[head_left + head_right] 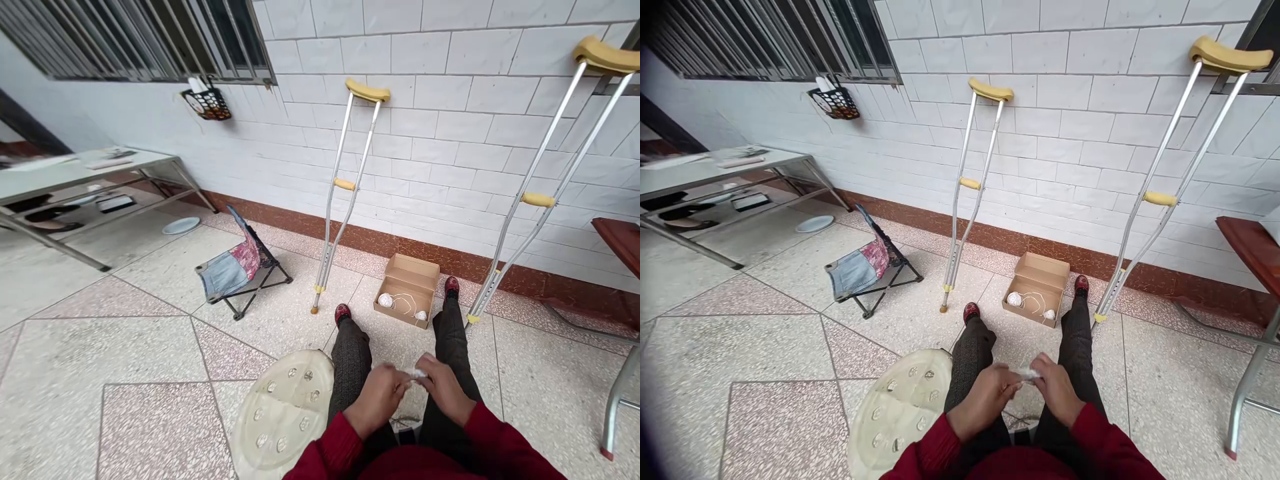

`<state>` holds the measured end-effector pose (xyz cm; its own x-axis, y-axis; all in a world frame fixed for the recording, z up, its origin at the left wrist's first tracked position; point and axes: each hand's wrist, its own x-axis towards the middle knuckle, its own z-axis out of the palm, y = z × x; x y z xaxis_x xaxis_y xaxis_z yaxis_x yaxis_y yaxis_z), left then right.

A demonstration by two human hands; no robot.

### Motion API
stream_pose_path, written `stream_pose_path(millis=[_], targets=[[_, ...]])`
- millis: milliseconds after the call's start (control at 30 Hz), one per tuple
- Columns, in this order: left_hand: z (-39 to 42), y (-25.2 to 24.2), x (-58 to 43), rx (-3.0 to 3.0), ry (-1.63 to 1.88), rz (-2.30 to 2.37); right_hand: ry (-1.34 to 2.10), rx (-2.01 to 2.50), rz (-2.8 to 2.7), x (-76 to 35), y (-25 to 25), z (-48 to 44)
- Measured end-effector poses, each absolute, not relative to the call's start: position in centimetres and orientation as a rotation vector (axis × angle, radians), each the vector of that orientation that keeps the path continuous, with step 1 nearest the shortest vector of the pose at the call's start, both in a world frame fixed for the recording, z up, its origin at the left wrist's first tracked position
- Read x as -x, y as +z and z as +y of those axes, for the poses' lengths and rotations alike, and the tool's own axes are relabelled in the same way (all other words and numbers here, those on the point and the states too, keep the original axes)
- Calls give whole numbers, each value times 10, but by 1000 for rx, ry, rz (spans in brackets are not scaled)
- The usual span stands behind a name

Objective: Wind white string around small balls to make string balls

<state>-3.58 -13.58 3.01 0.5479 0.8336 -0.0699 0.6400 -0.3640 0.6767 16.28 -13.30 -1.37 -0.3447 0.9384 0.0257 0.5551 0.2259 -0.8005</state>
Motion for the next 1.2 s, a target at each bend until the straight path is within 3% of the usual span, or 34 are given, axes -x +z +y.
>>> stream_pose_path(millis=[167,267,433,667,867,1000,1100,1200], targets=[[-111,40,49,-2059,475,1125,1581,1141,-1704,-156,-1,-168],[-114,29,41,-1821,512,1028,1672,1084,-1556,-158,25,-169],[-136,8,21,-1592,543,956,1606,1102,-1498,-166,51,-143],[-160,3,34,-1688,413,1054,1212,1306,-1423,-173,37,-101],[-152,31,45,-2027,364,1149,878,1474,-1921,-176,16,-104],[-129,45,51,-2161,454,1154,1242,1311,-2136,-170,-3,-142],[-119,36,50,-2104,459,1126,1688,1119,-1895,-165,4,-167],[-124,18,40,-1950,433,1095,1757,1107,-1641,-167,25,-170]])
